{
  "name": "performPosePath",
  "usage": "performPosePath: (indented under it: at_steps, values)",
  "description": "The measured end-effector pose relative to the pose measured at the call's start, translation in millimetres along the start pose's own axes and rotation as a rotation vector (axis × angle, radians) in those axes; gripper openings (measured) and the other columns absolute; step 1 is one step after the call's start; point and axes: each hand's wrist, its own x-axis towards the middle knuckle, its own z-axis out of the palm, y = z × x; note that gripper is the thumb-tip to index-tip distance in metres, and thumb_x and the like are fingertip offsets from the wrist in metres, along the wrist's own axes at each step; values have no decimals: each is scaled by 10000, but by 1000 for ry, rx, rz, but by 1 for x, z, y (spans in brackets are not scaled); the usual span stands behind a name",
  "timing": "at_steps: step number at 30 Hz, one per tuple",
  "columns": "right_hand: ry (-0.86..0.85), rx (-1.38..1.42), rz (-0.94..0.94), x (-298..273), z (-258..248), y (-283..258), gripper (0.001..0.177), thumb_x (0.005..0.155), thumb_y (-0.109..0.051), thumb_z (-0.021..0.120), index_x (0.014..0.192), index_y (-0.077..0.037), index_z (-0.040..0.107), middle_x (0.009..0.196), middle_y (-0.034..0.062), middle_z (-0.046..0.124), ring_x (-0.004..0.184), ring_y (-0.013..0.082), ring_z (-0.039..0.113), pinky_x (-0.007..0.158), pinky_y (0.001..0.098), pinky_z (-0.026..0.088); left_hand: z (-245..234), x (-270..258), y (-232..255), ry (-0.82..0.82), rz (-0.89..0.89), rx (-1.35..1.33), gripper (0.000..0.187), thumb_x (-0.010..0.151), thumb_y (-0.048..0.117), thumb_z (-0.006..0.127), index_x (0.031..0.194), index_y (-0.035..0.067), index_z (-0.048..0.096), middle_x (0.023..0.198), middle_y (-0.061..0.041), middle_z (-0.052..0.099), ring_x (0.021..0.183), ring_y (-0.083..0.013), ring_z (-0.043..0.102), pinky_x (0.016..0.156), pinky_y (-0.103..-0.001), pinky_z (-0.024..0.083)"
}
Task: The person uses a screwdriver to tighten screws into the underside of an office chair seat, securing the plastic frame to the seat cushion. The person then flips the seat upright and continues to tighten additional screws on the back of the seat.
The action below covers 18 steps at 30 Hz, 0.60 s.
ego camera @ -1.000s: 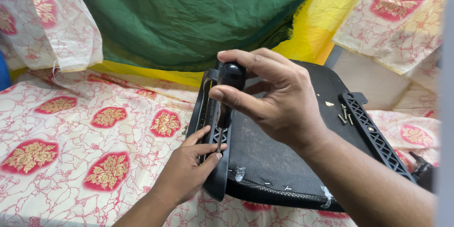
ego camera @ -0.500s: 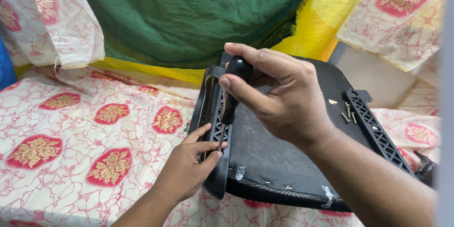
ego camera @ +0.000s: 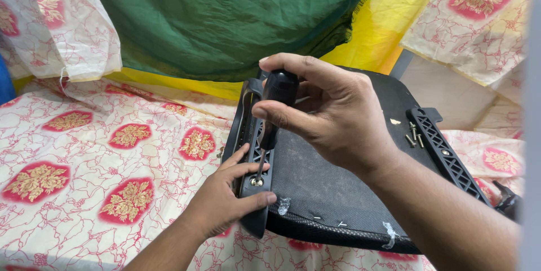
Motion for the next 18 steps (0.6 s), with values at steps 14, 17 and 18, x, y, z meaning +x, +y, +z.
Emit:
performPosePath:
  at_steps: [14, 17, 18]
  values:
    - [-55, 262, 25, -3, 1, 6, 429, 957, -92, 776, 1357, -16, 639, 1093, 22, 722, 998, 57, 694, 900, 234, 619, 0, -14, 21, -198, 8, 502, 1390, 462, 468, 905, 1643, 356, 181, 1739, -89, -112, 1496, -346, 372, 1136, -418, 440]
    - [-57, 270, 29, -2, -2, 8, 418, 964, -84, 767, 1356, -17, 638, 1114, 33, 719, 1013, 72, 700, 924, 248, 628, 0, -14, 28, -206, -63, 556, 1389, 505, 453, 871, 1664, 376, 110, 1737, -72, -139, 1474, -345, 399, 1121, -419, 462]
    - [-59, 258, 26, -2, -3, 8, 415, 965, -82, 764, 1355, -18, 638, 1126, 37, 719, 1020, 77, 703, 934, 253, 633, 2, -14, 29, -211, -94, 578, 1392, 518, 455, 865, 1666, 384, 82, 1737, -63, -150, 1466, -347, 404, 1119, -421, 466]
